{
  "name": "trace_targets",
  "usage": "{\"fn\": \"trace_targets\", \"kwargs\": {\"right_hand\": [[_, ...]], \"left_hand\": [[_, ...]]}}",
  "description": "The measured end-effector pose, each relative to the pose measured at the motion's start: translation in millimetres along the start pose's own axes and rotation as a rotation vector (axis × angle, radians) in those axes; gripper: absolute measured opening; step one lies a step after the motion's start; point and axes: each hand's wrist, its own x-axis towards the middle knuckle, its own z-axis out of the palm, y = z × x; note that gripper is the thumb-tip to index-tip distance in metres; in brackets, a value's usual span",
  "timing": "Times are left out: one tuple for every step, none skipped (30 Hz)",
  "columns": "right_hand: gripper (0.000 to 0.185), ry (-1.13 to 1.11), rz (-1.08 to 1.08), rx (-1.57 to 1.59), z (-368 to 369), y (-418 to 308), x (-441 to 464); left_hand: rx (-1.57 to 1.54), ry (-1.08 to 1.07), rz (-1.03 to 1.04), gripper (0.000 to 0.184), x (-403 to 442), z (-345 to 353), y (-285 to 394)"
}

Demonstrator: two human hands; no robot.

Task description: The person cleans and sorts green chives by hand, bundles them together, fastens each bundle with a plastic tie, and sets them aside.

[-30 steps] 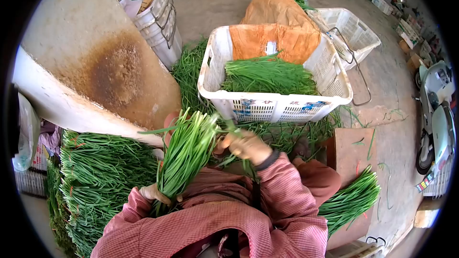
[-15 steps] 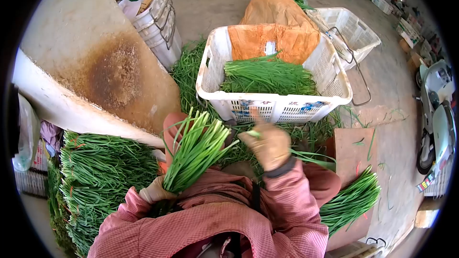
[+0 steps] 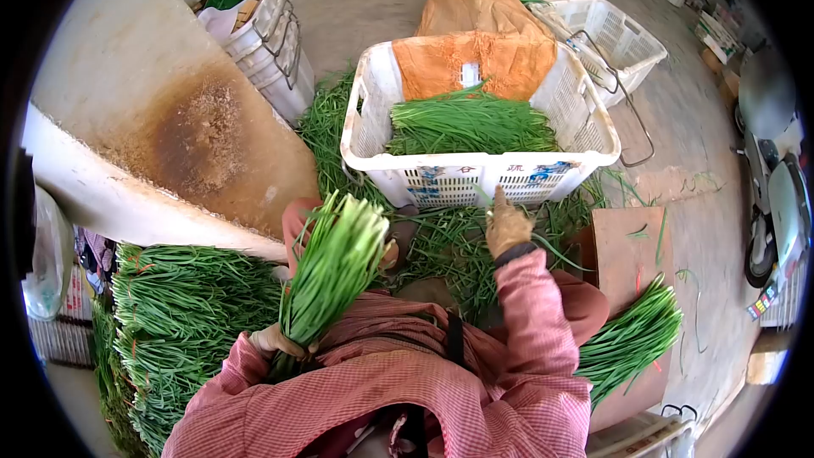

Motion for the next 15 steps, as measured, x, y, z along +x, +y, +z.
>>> {"fn": "trace_targets", "kwargs": {"right_hand": [[0.043,0.041,0.099,0.406,1,-8,-10],[0.04,-0.049,0.143,1.098,-12,-22,-22],[0.034,-0.167,0.123,1.275,-39,-42,-31],[0.027,0.124,-0.071,1.715,-4,-61,-33],[0.021,-0.062,0.037,1.607,-36,-81,-37],[0.023,-0.224,-0.027,1.553,-60,-97,-40],[0.022,-0.382,0.012,1.471,-62,-111,-41],[0.02,-0.549,0.073,1.411,-61,-123,-39],[0.019,-0.715,0.13,1.343,-60,-130,-36],[0.019,-0.712,0.128,1.347,-59,-128,-34],[0.016,-0.711,0.114,1.386,-56,-123,-32],[0.013,-0.714,0.1,1.424,-52,-118,-30],[0.012,-0.519,0.017,1.636,-35,-101,-22],[0.018,-0.331,-0.103,1.832,-18,-85,-14],[0.026,-0.169,0.069,1.928,1,-58,1]], "left_hand": [[0.0,-0.003,-0.003,0.043,5,-2,-3],[-0.127,-0.072,0.036,0.042,9,-3,-6],[-0.254,-0.138,0.073,0.042,11,-4,-7],[-0.207,-0.155,0.093,0.042,14,-4,-6],[-0.201,-0.156,0.087,0.042,16,-6,-6],[-0.215,-0.173,0.095,0.043,18,-7,-9],[-0.229,-0.19,0.104,0.044,18,-7,-10],[-0.223,-0.185,0.088,0.045,17,-5,-8],[-0.218,-0.185,0.085,0.045,15,-4,-8],[-0.201,-0.179,0.07,0.046,13,-4,-7],[-0.186,-0.17,0.056,0.047,12,-4,-7],[-0.191,-0.162,0.066,0.047,10,-4,-7],[-0.193,-0.156,0.067,0.047,7,-3,-5],[-0.211,-0.136,0.063,0.047,5,-1,0],[-0.228,-0.12,0.059,0.046,4,-1,3]]}}
